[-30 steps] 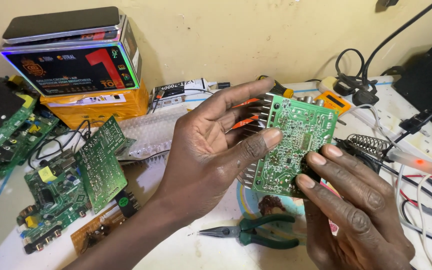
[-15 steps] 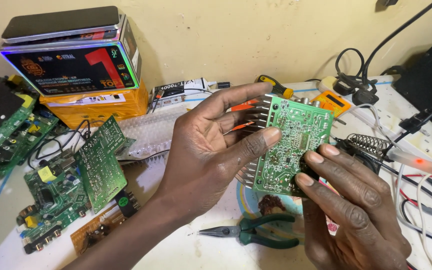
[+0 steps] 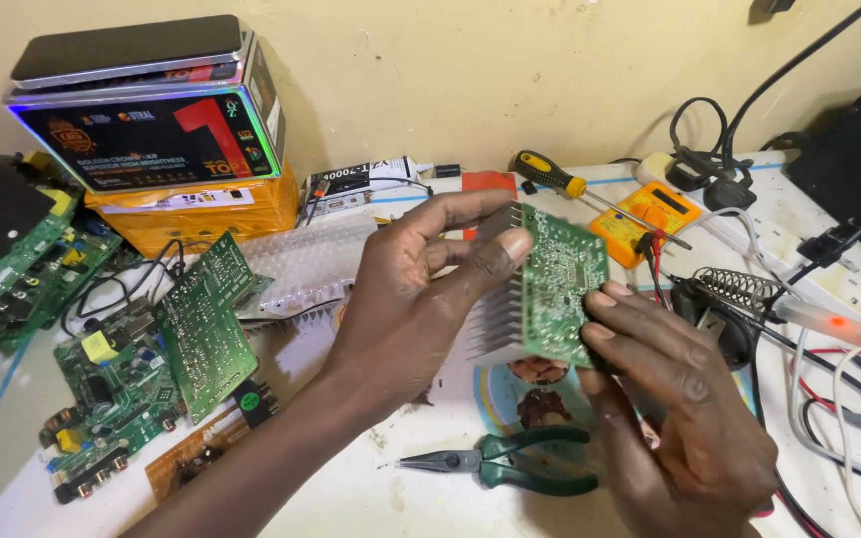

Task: Repairing and soldering electronic circuit boards using a soldering iron, screwdriver, and pliers.

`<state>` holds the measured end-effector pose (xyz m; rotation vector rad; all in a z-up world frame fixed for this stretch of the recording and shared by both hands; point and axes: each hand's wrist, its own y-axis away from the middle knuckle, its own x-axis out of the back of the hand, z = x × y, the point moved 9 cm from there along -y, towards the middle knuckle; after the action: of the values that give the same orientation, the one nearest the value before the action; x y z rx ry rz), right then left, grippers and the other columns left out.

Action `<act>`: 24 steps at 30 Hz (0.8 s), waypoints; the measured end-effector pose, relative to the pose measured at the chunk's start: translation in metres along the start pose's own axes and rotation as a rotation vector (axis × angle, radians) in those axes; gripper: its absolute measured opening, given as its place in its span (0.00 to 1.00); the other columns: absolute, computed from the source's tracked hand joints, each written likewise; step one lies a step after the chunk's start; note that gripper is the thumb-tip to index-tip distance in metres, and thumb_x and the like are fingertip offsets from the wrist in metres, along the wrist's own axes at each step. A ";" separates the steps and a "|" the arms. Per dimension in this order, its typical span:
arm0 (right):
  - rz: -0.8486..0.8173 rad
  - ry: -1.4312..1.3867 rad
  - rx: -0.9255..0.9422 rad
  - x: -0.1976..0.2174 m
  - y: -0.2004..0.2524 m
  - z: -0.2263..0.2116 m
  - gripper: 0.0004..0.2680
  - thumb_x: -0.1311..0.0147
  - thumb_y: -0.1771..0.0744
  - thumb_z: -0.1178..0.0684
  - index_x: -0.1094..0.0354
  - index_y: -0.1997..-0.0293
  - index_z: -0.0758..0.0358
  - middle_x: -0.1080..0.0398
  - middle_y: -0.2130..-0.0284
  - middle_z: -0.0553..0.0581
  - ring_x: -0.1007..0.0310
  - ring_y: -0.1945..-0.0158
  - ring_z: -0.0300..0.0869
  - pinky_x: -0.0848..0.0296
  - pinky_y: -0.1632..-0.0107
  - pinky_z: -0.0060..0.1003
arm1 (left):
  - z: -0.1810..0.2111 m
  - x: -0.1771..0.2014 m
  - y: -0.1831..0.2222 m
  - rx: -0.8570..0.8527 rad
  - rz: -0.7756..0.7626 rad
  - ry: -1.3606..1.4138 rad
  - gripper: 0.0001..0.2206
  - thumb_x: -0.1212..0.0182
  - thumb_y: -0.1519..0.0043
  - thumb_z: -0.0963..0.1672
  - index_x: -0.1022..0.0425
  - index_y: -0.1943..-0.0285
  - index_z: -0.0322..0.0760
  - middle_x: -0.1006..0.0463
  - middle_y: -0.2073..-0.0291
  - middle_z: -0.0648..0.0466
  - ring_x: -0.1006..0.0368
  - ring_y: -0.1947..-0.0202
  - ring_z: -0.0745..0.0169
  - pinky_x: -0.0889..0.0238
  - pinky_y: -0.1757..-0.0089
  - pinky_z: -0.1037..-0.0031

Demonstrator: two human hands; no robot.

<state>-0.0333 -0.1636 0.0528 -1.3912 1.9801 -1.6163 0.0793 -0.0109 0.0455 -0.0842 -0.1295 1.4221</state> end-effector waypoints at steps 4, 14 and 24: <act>0.144 -0.118 -0.527 -0.002 0.030 0.063 0.10 0.44 0.32 0.63 0.29 0.45 0.75 0.24 0.51 0.66 0.24 0.49 0.43 0.23 0.46 0.33 | -0.016 0.008 -0.008 0.046 0.057 -0.266 0.29 0.46 0.48 0.59 0.18 0.44 0.47 0.15 0.46 0.61 0.24 0.50 0.71 0.31 0.52 0.76; -0.066 -0.667 -1.175 -0.064 0.087 0.151 0.18 0.48 0.33 0.64 0.36 0.34 0.68 0.26 0.62 0.67 0.16 0.65 0.65 0.45 0.73 0.29 | -0.061 0.006 -0.020 -0.063 -0.179 -0.760 0.28 0.49 0.42 0.59 0.21 0.43 0.40 0.19 0.54 0.48 0.24 0.55 0.52 0.35 0.61 0.60; -0.399 -0.113 -0.895 -0.051 0.065 0.136 0.21 0.44 0.37 0.53 0.32 0.36 0.62 0.27 0.46 0.58 0.24 0.44 0.46 0.26 0.41 0.41 | -0.062 0.000 -0.008 -0.072 -0.304 -0.925 0.23 0.47 0.38 0.53 0.26 0.39 0.38 0.20 0.53 0.46 0.25 0.52 0.42 0.35 0.63 0.51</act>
<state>0.0525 -0.2147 -0.0709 -2.2193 2.6010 -0.6790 0.0956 -0.0106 -0.0146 0.5240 -0.9148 1.0571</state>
